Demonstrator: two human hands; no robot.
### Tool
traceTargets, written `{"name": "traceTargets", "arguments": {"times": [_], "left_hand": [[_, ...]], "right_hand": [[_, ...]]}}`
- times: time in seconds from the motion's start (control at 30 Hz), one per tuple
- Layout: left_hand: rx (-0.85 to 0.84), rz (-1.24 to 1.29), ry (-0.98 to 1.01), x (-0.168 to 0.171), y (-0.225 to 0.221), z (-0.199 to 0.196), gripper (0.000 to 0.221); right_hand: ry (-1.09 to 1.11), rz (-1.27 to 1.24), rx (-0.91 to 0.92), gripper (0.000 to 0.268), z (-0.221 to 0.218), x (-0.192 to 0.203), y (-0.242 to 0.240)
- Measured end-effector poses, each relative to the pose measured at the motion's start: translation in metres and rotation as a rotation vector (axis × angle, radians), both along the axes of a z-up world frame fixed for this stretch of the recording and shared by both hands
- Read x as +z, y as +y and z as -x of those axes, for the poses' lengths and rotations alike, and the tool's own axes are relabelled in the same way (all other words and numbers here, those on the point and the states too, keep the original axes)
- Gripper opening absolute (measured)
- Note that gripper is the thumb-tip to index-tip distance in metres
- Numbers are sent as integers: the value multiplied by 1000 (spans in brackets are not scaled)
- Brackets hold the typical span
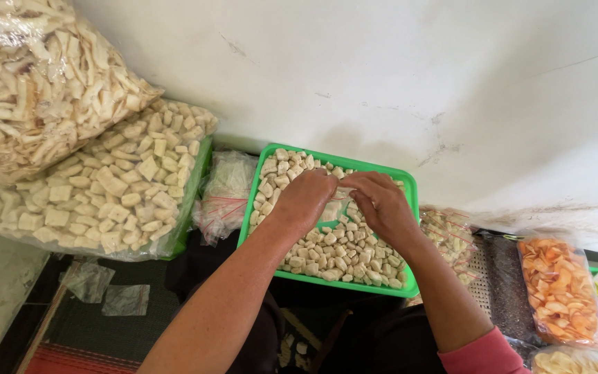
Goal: The person scoops small white food cubes from a green tray into small clear plastic bags and places them on the floor. The person repeats this process multiple times, handling the cubes and bags by hand.
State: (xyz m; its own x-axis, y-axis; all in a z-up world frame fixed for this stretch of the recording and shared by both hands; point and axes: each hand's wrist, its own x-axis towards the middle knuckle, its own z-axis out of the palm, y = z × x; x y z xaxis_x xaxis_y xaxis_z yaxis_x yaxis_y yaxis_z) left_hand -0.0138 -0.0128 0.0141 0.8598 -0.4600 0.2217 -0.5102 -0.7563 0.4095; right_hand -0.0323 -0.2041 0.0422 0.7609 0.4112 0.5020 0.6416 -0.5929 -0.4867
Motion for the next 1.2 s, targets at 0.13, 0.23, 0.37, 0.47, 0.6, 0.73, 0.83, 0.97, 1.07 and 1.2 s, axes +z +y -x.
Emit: {"name": "traceTargets", "arguments": {"times": [0.13, 0.23, 0.37, 0.47, 0.6, 0.73, 0.83, 0.97, 1.07, 1.2], "left_hand": [[-8, 35, 14, 9, 7, 5, 8], [-9, 102, 16, 9, 8, 5, 11], [-19, 139, 45, 2, 6, 4, 12], [-11, 180, 76, 3, 6, 2, 12], [9, 158, 74, -5, 1, -2, 18], [-10, 150, 70, -3, 5, -1, 16], [-26, 166, 77, -6, 9, -1, 16], [13, 163, 90, -13, 13, -4, 16], [38, 146, 114, -20, 18, -10, 14], [64, 225, 210, -12, 18, -3, 14]], "right_hand": [[94, -46, -81, 31, 0, -1, -8], [374, -23, -187, 45, -5, -2, -15], [619, 236, -204, 37, -10, -25, -23], [625, 416, -170, 27, -23, -71, -35], [564, 621, -202, 34, -18, -75, -10], [509, 738, -248, 42, -40, -136, -23], [449, 748, -230, 36, -46, -150, -25], [493, 737, -172, 36, -37, -127, -15], [547, 559, -209, 24, -38, -99, -21], [346, -49, -329, 16, -34, -52, -28]]}}
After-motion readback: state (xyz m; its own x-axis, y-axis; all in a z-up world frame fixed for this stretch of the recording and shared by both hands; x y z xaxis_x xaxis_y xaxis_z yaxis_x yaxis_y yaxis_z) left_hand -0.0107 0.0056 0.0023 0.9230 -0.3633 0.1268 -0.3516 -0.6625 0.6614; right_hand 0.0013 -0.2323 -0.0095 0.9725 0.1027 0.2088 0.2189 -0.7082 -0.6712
